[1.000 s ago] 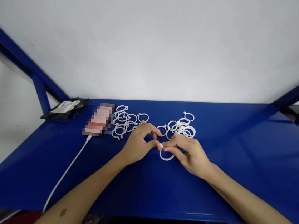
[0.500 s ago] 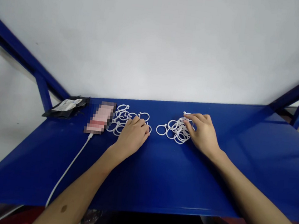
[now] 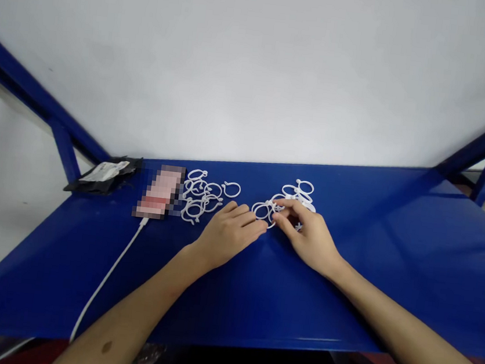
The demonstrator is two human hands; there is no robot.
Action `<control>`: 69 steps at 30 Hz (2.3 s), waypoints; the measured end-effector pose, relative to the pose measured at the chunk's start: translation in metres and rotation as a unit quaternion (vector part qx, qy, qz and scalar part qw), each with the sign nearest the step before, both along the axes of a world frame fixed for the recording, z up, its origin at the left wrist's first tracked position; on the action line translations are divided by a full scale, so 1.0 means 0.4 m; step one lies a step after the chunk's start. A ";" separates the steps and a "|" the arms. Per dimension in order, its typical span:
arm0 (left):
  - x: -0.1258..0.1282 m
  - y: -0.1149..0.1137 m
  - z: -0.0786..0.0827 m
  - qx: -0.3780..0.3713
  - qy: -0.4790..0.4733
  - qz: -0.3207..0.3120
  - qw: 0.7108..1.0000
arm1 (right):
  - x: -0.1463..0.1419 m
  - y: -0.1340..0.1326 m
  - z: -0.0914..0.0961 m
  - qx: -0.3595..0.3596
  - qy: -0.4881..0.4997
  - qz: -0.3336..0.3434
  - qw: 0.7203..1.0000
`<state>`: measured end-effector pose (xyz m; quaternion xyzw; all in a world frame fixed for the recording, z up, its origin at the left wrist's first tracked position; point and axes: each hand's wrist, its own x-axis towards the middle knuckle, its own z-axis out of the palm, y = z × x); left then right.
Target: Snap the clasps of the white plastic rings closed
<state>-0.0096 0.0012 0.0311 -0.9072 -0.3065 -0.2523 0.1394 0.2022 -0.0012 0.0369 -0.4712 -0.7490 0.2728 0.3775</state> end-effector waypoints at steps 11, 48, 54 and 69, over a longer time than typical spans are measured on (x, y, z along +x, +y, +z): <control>0.019 -0.013 -0.013 -0.013 -0.129 -0.039 0.991 | -0.013 -0.010 -0.012 -0.019 0.045 0.053 0.997; -0.073 0.098 -0.075 -0.073 -0.002 0.257 0.964 | 0.088 0.118 -0.051 0.221 -0.152 -0.150 0.952; -0.044 0.070 -0.045 -0.024 -0.069 0.174 0.982 | 0.073 0.095 -0.040 0.237 -0.160 -0.152 0.946; 0.022 -0.010 -0.004 0.078 -0.140 0.017 0.987 | -0.022 -0.020 -0.013 0.021 0.080 -0.020 0.996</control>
